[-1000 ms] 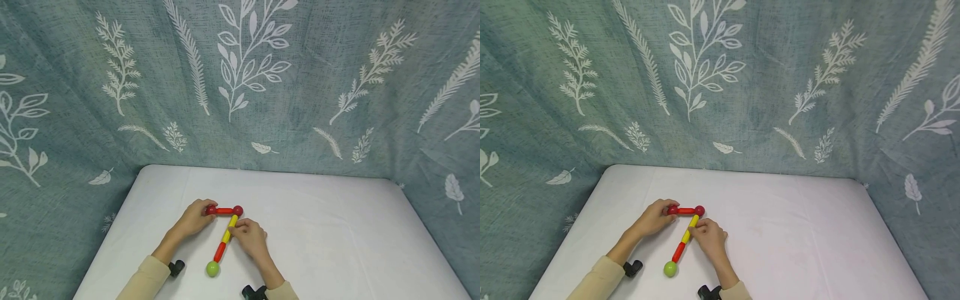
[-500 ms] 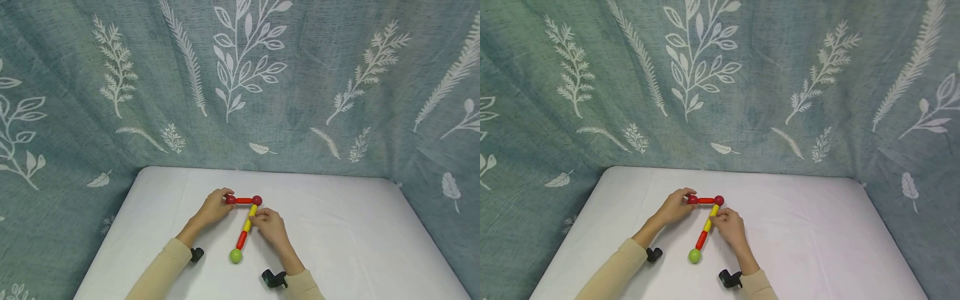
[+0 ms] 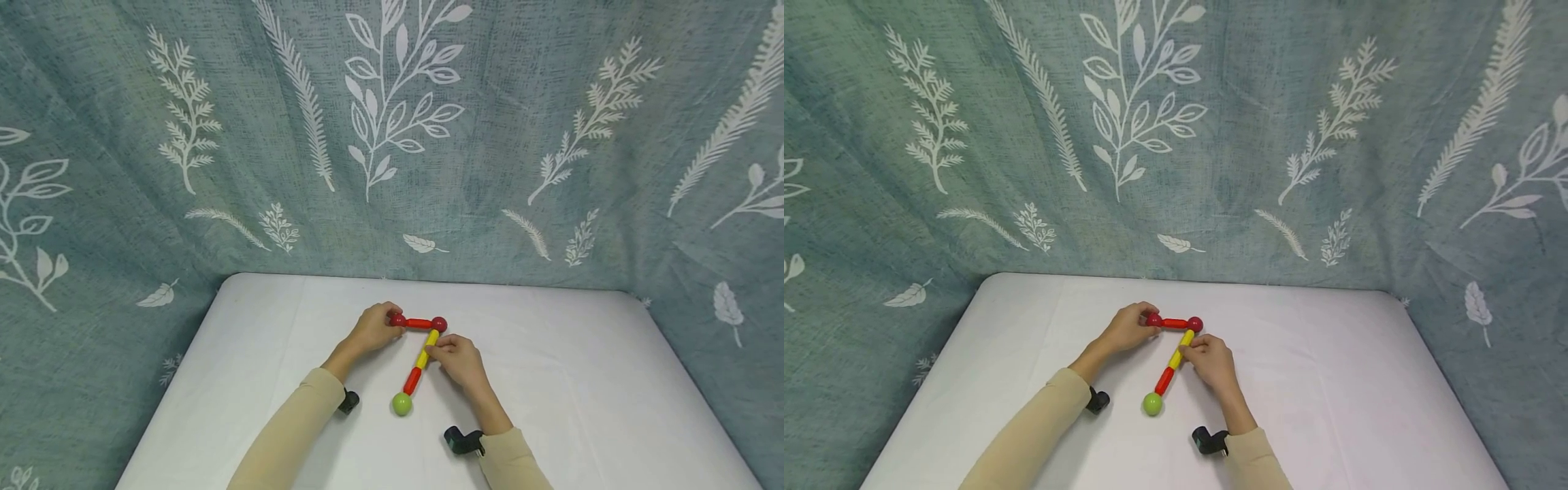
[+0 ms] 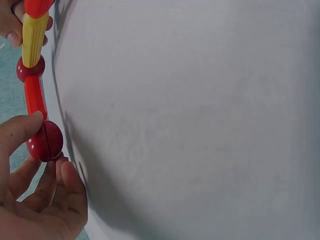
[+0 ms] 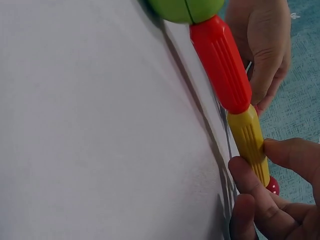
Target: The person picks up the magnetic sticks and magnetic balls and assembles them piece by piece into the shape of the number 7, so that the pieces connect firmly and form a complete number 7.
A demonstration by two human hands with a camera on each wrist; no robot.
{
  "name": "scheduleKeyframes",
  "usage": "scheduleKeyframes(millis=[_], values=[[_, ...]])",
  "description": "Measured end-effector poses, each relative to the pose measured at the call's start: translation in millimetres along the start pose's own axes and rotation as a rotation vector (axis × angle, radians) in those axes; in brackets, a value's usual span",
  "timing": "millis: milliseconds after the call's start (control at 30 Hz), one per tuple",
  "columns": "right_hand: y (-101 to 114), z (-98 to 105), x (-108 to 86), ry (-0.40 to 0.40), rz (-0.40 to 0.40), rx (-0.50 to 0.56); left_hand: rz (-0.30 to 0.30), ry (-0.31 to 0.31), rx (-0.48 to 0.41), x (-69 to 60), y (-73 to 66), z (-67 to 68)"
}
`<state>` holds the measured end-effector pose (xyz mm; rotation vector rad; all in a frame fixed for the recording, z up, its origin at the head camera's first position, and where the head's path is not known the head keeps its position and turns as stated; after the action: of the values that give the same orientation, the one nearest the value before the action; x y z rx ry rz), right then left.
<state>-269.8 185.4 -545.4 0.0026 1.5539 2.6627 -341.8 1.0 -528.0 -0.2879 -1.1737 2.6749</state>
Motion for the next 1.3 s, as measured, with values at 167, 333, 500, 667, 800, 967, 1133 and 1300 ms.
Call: scheduleKeyframes(millis=[167,333,500,667,800,967,1133,1300], values=[[-2,2,2.5,-0.007,-0.014,-0.001,0.026,-0.002,0.018,3.8,2.1,-4.4],[-4,2,3.1,-0.011,-0.015,-0.008,0.029,-0.005,0.007,5.4,2.3,-5.8],[-5,2,3.1,-0.015,-0.005,-0.011,0.014,-0.014,0.003,6.4,1.8,-6.2],[-5,2,3.2,-0.025,0.000,-0.020,0.017,-0.019,-0.005,6.7,1.8,-6.8],[-4,2,4.1,-0.025,0.001,-0.020,0.025,-0.023,-0.008,6.3,1.9,-6.2],[-5,1,5.3,-0.012,0.004,-0.022,0.042,-0.014,-0.028,4.8,4.2,-4.7],[-5,2,5.9,0.003,0.007,-0.023,0.068,0.003,-0.029,1.1,7.0,0.1],[1,9,4.5,-0.006,0.022,-0.026,0.074,-0.016,-0.026,-8.8,5.9,16.1]])
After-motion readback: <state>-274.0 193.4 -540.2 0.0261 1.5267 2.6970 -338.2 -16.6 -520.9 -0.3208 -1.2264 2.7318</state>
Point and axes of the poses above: each hand's wrist, its own x-axis towards the middle knuckle, its own z-axis out of the back of the hand, y = z × x, the point moved 8 cm from there along x, towards the middle knuckle, and after that the axes turned 7 degrees about z, right-handed, at the moved point
